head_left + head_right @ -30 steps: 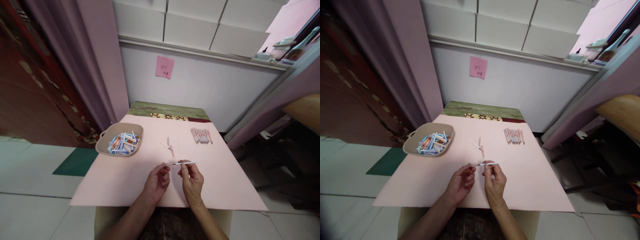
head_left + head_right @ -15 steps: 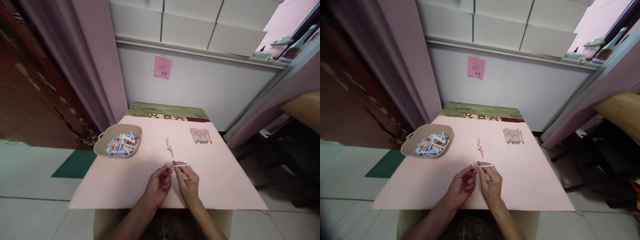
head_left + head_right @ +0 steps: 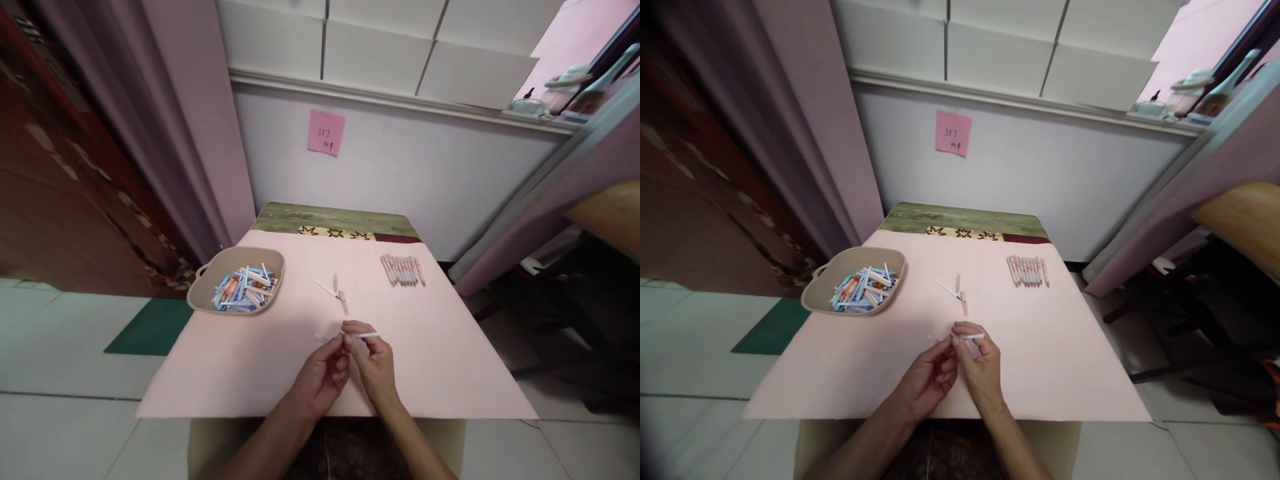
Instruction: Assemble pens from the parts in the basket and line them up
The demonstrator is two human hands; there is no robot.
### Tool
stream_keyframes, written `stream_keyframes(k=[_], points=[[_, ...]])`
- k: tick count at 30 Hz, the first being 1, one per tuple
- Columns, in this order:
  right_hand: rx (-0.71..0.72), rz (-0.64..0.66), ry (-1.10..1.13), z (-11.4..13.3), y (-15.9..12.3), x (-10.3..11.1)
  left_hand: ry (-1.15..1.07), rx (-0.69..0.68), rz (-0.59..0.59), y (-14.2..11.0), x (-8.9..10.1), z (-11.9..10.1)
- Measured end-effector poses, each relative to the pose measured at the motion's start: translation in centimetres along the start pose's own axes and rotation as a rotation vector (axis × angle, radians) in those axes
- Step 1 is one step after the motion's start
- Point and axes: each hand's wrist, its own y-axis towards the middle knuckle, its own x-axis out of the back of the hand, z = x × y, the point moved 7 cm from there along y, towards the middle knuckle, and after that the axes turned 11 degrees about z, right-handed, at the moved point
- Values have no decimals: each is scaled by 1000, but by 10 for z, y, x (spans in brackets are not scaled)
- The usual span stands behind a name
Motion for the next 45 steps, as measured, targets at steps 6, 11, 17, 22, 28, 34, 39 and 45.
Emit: stream_keyframes(k=[6,11,17,22,28,34,39,45], points=[[-125,-106,-1,-12,1,20,258,-213,2,20,13,-48],[-228,14,5,-36,2,1,335,-336,28,47,34,-81],[-218,75,-120,-32,7,-17,242,-372,47,50,43,-84],[-179,10,-232,-26,12,-17,219,-374,42,52,45,-84],[-203,9,-277,-32,14,-19,224,-365,59,53,47,-84],[-187,19,-258,-34,20,-21,261,-363,58,53,46,-82],[-120,-15,-290,-26,22,-23,288,-368,81,54,44,-81],[-175,-87,-237,-33,18,-21,290,-367,65,55,44,-83]])
